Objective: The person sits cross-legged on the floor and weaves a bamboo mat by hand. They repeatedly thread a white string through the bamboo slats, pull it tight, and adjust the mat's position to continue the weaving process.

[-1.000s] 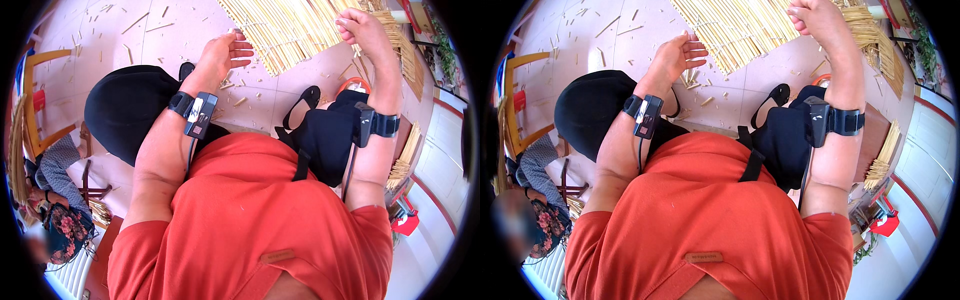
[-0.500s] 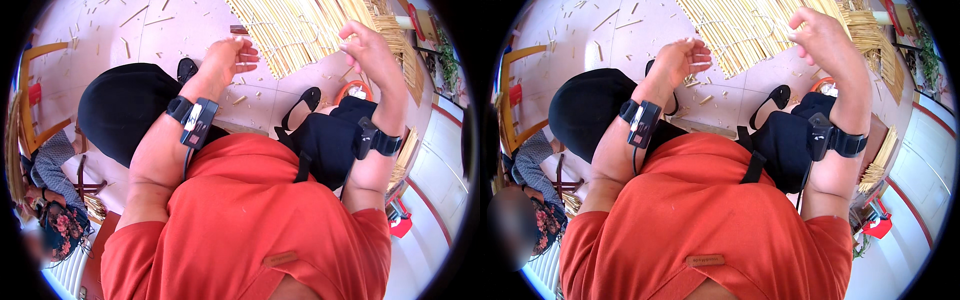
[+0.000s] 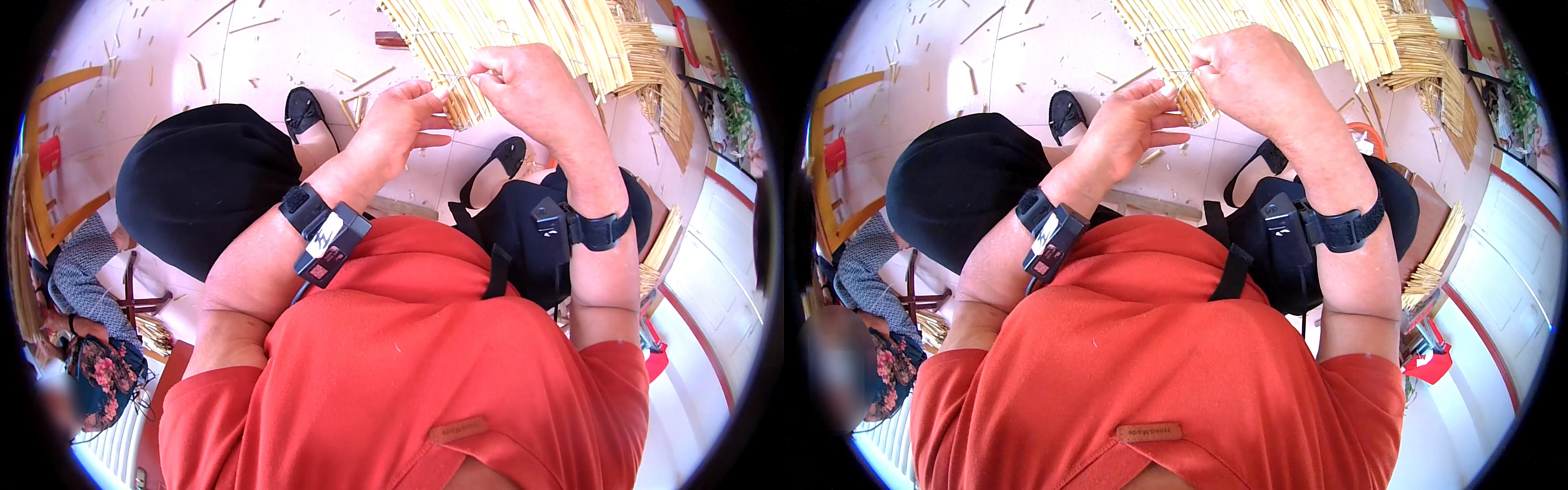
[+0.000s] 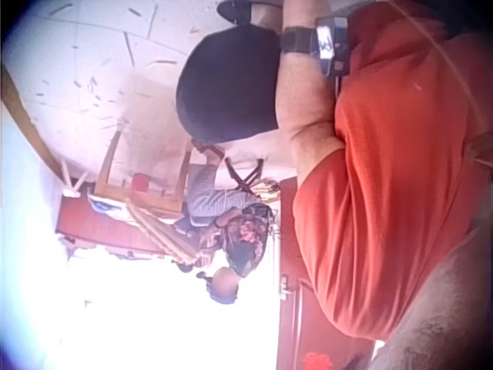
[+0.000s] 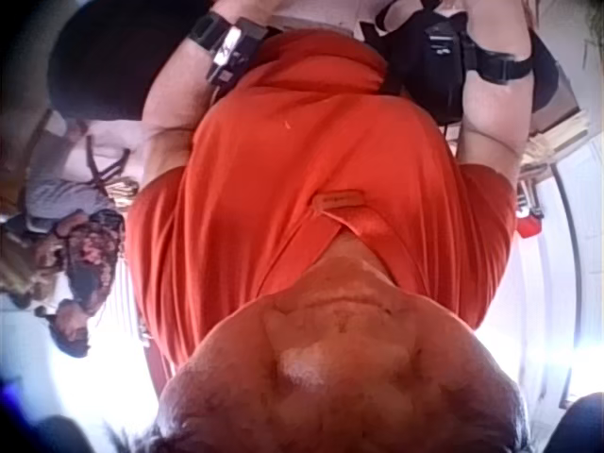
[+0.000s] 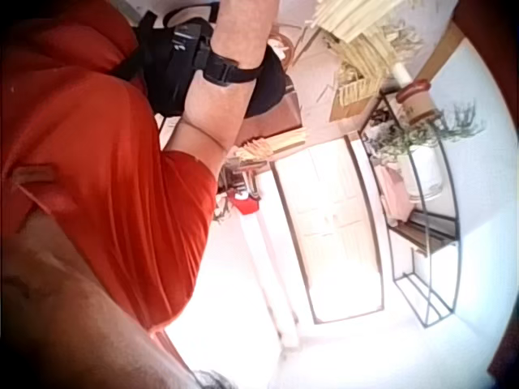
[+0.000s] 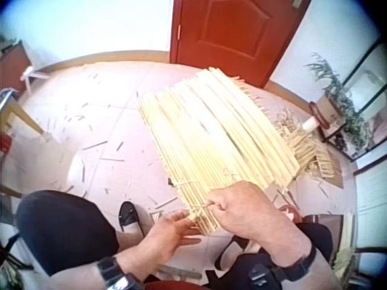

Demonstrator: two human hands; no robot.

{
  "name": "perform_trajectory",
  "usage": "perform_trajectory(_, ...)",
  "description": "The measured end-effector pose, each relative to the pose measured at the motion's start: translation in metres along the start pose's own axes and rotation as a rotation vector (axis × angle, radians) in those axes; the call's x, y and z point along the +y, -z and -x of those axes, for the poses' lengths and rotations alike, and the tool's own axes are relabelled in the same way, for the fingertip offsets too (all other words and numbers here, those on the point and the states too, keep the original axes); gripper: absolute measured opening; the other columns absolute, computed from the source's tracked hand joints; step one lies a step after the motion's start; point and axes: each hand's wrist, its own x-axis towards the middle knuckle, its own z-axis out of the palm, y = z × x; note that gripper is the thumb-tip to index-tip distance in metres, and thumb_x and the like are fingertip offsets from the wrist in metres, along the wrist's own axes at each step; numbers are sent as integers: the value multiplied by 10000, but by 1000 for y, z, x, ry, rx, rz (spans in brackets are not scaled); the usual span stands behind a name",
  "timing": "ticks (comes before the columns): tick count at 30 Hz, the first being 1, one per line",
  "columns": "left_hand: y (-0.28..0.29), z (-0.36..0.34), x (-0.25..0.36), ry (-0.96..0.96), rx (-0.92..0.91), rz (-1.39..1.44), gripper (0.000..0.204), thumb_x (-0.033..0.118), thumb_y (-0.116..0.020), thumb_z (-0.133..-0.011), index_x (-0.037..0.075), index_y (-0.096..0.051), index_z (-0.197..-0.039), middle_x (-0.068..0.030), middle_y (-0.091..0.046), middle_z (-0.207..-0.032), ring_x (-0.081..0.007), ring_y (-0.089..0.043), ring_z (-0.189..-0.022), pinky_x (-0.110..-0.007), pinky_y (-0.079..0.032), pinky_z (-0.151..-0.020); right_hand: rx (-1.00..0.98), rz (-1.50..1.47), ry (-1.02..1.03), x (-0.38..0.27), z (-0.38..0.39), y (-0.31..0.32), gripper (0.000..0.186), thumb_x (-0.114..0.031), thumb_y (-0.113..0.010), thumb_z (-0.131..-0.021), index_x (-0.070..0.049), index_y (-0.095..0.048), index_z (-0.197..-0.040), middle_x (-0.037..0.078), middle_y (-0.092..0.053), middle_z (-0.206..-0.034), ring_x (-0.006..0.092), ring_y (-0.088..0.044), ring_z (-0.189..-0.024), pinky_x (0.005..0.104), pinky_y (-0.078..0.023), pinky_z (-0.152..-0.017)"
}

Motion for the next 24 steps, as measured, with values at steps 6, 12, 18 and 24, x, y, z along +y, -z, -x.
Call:
perform_trajectory(6,-2,-9,-9,-33,19,-34,208,146,-549,-948,25,-561,-1116,-106,-640,-1018,-182,-659,-893,-327,-586,-735,-8,-16,-8,4,-3,-6,140,-142,-549,-802,-83,-674,-785,153,-652,-699,300,-641,-664,412,-507,-654)
perform_trajectory(12,-3,-9,-10,-77,39,-71,216,125,-572,-932,14,-555,-1116,-103,-619,-985,-172,-660,-856,-309,-593,-720,-34,-20,-52,-2,-4,-2,138,-123,-546,-798,-71,-672,-774,155,-641,-680,297,-625,-634,406,-500,-626)
perform_trajectory(18,-9,-3,-3,-86,61,-119,213,104,-556,-940,9,-549,-1131,-109,-616,-982,-172,-662,-860,-307,-595,-719,1,-41,-52,-2,-3,1,137,-115,-544,-804,-63,-664,-762,153,-626,-655,279,-609,-593,394,-493,-603)
perform_trajectory(24,-7,-6,-6,-87,56,-114,211,99,-550,-944,9,-548,-1135,-110,-619,-983,-168,-663,-862,-303,-597,-715,-30,-51,-69,-4,-2,0,129,-116,-553,-804,-63,-664,-764,147,-624,-653,263,-612,-590,382,-493,-598)
